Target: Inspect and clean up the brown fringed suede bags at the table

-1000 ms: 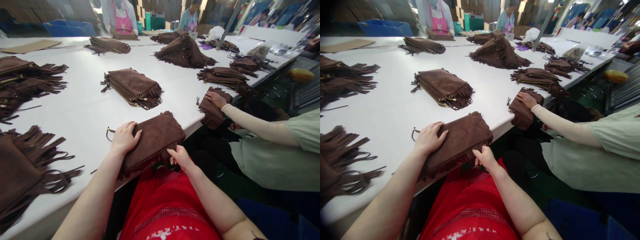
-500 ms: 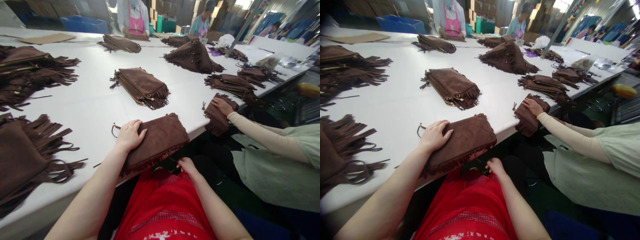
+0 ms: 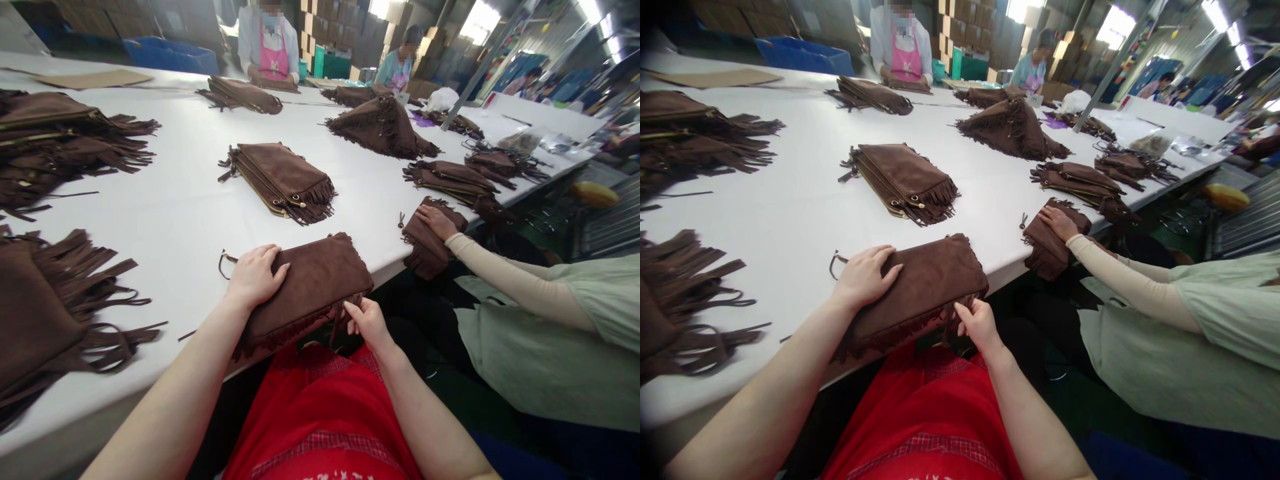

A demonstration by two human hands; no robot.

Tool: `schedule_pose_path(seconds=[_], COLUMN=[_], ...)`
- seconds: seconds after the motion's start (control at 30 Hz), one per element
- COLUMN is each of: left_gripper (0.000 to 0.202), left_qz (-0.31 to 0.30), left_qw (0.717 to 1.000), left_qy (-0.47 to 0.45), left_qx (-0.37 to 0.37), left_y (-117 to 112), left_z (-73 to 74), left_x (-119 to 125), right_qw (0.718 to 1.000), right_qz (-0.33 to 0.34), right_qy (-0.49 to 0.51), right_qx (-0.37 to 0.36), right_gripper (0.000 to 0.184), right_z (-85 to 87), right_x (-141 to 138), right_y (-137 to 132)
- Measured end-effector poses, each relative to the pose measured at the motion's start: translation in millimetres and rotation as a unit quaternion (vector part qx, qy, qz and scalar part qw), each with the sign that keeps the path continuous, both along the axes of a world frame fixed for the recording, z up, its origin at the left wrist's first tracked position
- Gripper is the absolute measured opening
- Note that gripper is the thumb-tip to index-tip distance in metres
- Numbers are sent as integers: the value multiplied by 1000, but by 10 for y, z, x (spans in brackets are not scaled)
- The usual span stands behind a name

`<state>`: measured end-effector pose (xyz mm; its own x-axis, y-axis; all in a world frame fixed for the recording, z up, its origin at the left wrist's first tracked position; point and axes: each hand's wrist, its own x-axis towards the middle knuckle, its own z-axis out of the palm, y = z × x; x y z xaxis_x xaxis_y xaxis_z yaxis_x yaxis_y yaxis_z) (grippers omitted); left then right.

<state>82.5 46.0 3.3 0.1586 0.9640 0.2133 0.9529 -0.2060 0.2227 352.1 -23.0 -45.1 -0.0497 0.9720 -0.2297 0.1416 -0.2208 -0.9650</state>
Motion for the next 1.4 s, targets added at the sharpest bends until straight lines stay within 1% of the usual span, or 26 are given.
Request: schedule_pose_path(seconds=[0.17, 0.27, 0.33, 0.43, 0.53, 0.63, 0.73, 0.97, 1.17, 1.4], left_gripper=[51, 51, 51, 51, 50, 49, 49, 50, 48, 49], left_qz=[4, 2, 1, 3, 7, 8, 7, 7, 7, 9], left_qw=[1000, 1000, 1000, 1000, 1000, 1000, 999, 999, 999, 999], left_qy=[-12, -14, -16, -23, -26, -29, -34, -51, -38, -33], left_qx=[2, 1, -1, 0, 2, 5, 5, 3, 14, 12], left_y=[5, 5, 3, -2, -9, -15, -19, -29, -31, -29], left_z=[-15, -17, -15, -13, -16, -21, -19, -20, -48, -61], left_x=[-4, -7, -6, -1, 4, 3, 0, -2, -6, -6], right_qw=[999, 997, 994, 985, 972, 963, 959, 946, 937, 934], right_qz=[-10, -7, -3, 22, 43, 39, 42, 50, 56, 32], right_qy=[-50, -72, -104, -158, -194, -202, -204, -237, -264, -288], right_qx=[-9, -28, -38, -65, -127, -175, -193, -217, -222, -207], right_gripper=[33, 32, 32, 29, 26, 25, 25, 25, 23, 20], right_z=[-27, -84, -144, -288, -479, -649, -750, -854, -947, -943], right_x=[-11, 1, 19, 73, 151, 223, 273, 324, 319, 411], right_y=[52, 70, 85, 103, 85, 34, 2, 101, 187, 215])
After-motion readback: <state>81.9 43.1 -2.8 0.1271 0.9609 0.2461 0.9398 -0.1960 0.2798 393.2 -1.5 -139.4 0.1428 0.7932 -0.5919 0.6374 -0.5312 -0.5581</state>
